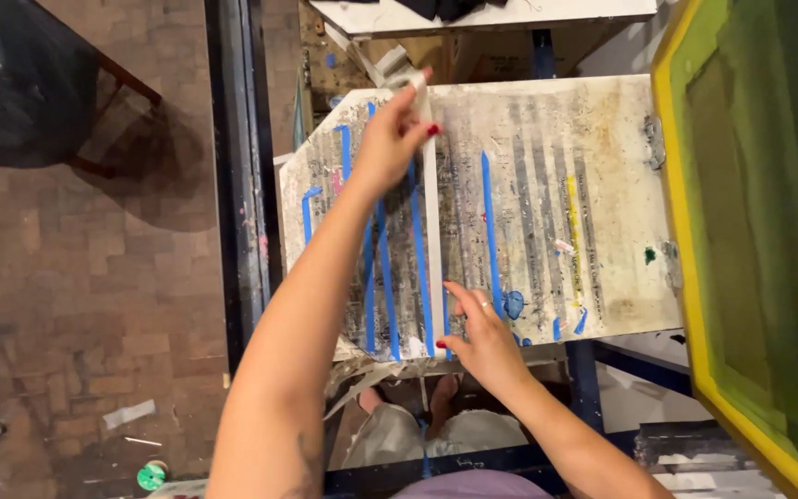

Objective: Screen printing black ink onto white fabric strips using a manual screen press and a squeegee.

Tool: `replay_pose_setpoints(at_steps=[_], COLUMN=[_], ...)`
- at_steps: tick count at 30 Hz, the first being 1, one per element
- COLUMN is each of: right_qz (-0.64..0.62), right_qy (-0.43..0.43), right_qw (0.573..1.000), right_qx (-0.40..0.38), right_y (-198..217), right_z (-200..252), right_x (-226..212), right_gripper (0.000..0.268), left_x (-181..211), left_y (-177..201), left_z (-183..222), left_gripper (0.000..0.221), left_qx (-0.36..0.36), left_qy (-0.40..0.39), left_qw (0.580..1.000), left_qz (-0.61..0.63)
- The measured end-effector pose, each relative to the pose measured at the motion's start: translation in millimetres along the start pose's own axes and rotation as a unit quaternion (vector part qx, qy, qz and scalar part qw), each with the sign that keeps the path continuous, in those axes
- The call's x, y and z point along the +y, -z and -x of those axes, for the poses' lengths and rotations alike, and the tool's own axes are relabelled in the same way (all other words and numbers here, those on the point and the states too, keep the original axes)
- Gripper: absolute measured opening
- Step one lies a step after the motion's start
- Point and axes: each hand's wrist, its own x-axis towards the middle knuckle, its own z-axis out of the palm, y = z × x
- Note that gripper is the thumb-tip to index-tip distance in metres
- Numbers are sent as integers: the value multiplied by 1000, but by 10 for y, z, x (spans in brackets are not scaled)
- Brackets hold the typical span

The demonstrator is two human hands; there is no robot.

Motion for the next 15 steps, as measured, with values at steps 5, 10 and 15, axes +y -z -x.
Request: replay_pose_setpoints(at_steps=[5,10,15], right_qz=[-12,-5,15], right_qy=[-96,-109,-114], right_qw=[992,989,985], right_qx=[-83,-101,-132], right_y=[33,108,152], right_z=[-34,-49,-105], right_x=[-2,-132,-181], right_gripper=[83,82,84], left_x=[-429,-289,-261], left_y=[134,126,104], left_z=[-592,-613,-635], left_gripper=[79,77,81], left_qx=[-66,-82,-77], left_qy=[63,91,99], left_qw=[945,949,947], left_qz=[-315,-289,-296])
